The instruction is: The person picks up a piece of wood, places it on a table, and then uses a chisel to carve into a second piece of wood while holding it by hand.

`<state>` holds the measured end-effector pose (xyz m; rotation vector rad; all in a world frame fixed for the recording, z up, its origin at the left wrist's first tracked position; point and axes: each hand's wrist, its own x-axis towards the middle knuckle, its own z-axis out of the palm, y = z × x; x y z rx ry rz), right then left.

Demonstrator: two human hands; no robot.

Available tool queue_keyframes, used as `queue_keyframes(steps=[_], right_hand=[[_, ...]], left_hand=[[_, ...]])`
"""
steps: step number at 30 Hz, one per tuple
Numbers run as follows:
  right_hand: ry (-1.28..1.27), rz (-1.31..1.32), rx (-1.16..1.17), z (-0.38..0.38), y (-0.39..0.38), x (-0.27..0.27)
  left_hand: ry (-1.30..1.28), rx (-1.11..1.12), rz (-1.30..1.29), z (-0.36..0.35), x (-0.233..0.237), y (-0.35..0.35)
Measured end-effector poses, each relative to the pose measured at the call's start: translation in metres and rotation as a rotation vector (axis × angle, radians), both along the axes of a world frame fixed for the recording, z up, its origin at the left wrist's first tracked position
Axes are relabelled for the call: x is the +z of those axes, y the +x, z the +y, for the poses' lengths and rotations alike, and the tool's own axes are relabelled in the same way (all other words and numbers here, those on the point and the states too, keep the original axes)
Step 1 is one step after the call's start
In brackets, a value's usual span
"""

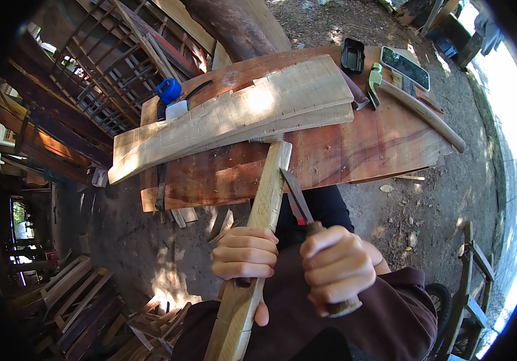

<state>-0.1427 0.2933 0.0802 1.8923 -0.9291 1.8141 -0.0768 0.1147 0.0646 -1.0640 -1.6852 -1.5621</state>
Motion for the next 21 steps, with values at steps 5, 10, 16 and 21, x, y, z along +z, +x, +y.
queue_keyframes(steps=[5,10,16,21], right_hand=[[-0.026,0.036,-0.011,0.003,-0.003,0.002],[0.113,0.104,0.056,0.004,-0.007,0.003],[0.034,-0.047,-0.085,-0.001,-0.008,-0.001],[0.002,-0.008,-0.003,-0.001,-0.003,0.001]], left_hand=[[0.005,0.008,0.007,0.001,0.000,0.000],[0.014,-0.003,0.017,0.000,-0.002,0.000],[-0.046,0.029,0.014,-0.002,-0.003,0.001],[0.020,0.011,0.005,0.000,-0.001,0.000]])
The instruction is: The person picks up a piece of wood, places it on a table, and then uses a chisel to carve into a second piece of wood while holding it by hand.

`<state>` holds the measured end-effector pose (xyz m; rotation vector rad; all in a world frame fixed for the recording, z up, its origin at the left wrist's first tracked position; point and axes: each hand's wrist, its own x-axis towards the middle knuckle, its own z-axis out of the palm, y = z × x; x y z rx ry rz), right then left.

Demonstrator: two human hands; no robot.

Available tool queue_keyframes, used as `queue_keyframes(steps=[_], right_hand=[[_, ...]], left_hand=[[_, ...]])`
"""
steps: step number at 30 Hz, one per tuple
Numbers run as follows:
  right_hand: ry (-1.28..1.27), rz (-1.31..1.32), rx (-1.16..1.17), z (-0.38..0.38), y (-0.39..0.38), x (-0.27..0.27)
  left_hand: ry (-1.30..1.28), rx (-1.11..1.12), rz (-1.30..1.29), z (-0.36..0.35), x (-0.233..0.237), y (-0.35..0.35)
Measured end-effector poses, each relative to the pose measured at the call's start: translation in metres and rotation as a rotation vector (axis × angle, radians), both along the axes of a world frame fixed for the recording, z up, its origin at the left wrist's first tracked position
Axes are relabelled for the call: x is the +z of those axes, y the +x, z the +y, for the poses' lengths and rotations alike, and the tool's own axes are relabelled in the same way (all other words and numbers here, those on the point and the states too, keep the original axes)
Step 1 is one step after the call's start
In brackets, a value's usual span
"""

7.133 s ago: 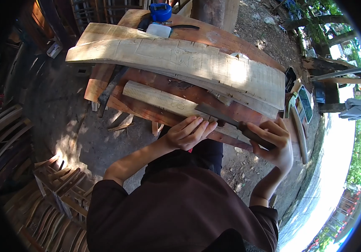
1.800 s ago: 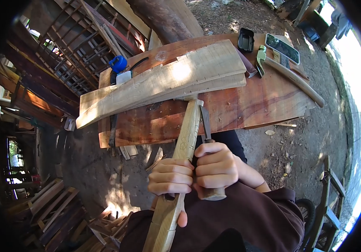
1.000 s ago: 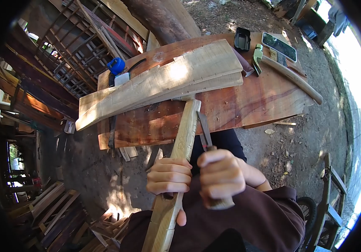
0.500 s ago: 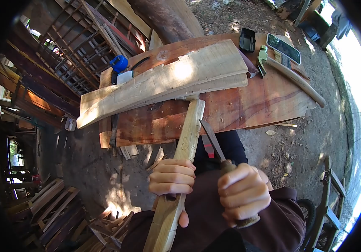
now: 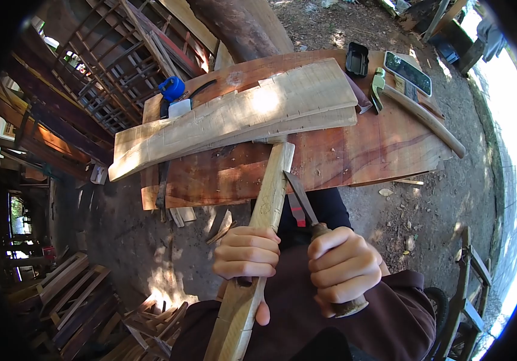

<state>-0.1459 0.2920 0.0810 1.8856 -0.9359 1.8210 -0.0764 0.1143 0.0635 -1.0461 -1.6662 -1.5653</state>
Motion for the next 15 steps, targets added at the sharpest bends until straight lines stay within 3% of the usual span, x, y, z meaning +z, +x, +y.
queue_keyframes(steps=[8,10,12,15], right_hand=[[-0.011,0.060,0.007,0.008,0.003,0.009],[0.129,0.076,0.059,0.003,-0.007,0.003],[0.315,0.019,-0.058,-0.002,-0.012,-0.006],[0.063,-0.068,-0.080,-0.005,-0.008,-0.006]], left_hand=[[-0.032,0.021,0.011,-0.001,-0.002,0.000],[-0.033,0.017,0.007,-0.001,-0.002,-0.001],[-0.057,0.023,0.032,-0.002,-0.002,-0.002],[-0.049,0.026,0.031,-0.003,-0.004,-0.001]])
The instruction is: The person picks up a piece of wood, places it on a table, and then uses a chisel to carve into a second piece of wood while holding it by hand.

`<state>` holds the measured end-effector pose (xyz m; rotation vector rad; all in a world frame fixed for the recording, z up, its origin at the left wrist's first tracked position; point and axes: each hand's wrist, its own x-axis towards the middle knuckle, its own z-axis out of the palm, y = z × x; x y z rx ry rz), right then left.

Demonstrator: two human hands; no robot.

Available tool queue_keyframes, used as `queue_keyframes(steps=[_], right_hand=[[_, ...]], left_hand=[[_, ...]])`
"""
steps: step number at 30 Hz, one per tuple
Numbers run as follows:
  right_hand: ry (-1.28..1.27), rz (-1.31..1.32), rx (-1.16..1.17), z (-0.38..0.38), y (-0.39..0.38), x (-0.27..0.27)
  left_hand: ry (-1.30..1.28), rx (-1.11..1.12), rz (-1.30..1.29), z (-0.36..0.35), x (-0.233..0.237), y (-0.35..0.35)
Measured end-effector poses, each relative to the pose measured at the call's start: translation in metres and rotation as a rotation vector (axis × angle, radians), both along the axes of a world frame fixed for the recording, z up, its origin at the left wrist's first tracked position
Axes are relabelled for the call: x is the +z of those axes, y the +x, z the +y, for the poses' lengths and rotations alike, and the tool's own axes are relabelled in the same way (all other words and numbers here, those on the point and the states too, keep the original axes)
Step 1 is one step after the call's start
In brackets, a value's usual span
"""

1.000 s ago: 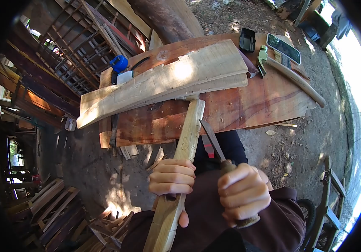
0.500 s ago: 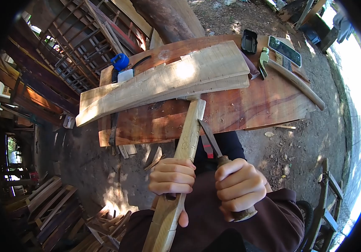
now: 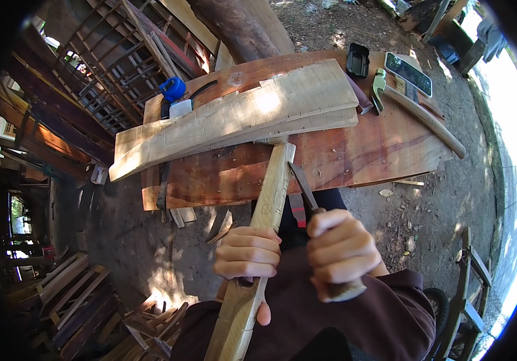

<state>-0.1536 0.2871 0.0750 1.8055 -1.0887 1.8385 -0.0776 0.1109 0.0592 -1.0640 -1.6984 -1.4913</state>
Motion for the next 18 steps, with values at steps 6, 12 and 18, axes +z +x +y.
queue_keyframes(steps=[6,12,18], right_hand=[[0.030,0.017,0.026,-0.001,-0.003,0.003],[0.061,0.048,0.077,0.005,-0.007,0.005],[-0.042,0.024,0.024,-0.001,-0.006,-0.001]], left_hand=[[0.006,-0.005,-0.019,0.000,0.002,0.001],[0.022,-0.001,-0.028,0.002,0.002,0.001],[-0.004,-0.013,-0.012,0.000,0.002,0.000]])
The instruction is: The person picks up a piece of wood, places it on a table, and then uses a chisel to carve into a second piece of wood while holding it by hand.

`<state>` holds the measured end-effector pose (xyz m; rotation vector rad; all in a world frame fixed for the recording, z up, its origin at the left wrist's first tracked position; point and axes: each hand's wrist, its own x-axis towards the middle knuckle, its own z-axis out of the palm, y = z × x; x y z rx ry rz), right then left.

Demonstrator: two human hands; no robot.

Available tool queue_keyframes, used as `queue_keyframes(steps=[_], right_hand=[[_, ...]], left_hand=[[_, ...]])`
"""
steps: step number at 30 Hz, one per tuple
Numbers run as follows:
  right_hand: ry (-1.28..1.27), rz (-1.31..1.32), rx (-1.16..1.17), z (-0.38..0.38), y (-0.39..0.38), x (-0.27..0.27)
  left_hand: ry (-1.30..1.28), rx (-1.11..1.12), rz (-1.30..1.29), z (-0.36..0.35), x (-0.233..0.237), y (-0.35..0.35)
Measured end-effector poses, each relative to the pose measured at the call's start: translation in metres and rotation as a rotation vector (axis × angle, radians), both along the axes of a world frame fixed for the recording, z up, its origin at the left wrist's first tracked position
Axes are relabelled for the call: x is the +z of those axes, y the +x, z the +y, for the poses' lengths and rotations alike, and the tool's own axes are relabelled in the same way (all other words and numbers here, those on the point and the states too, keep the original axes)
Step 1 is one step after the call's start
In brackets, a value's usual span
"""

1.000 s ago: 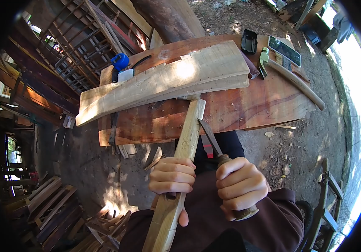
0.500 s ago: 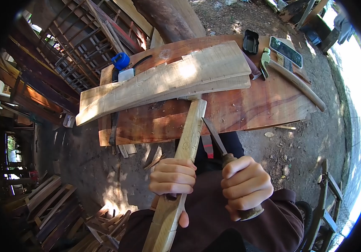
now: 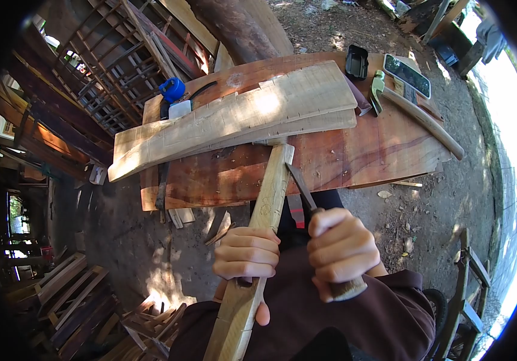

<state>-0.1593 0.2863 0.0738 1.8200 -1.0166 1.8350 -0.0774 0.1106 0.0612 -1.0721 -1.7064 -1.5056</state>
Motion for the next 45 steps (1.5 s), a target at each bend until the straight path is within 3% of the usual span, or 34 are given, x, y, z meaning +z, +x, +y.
queue_keyframes(steps=[6,10,14,19,23,29,31,35,39,45], right_hand=[[0.195,-0.025,-0.061,0.002,-0.015,-0.004],[0.016,0.021,-0.001,-0.003,0.000,-0.001],[0.221,-0.003,-0.097,-0.002,-0.019,-0.009],[0.172,0.026,-0.028,0.002,-0.006,-0.003],[0.216,-0.016,-0.108,-0.003,-0.021,-0.012],[0.047,-0.003,-0.017,-0.007,-0.004,-0.004],[0.184,0.017,-0.050,-0.002,-0.012,-0.007],[0.200,-0.047,-0.152,-0.007,-0.029,-0.009],[0.067,0.018,0.024,-0.005,-0.002,0.001],[0.214,-0.021,-0.023,-0.010,-0.025,-0.002]], left_hand=[[-0.007,-0.025,0.025,0.000,-0.002,-0.002],[-0.007,-0.002,0.019,-0.002,-0.001,-0.002],[-0.008,-0.013,0.016,-0.001,-0.001,0.001],[0.003,-0.007,0.028,-0.001,-0.001,-0.003],[0.014,-0.017,0.015,0.000,-0.002,-0.001],[0.002,0.001,0.005,-0.001,0.000,0.000],[0.005,0.013,-0.013,0.000,0.001,0.001],[0.012,-0.015,-0.002,0.000,0.001,-0.001],[0.019,0.019,0.015,0.001,0.000,0.000],[-0.042,-0.065,-0.011,-0.005,0.003,-0.002]])
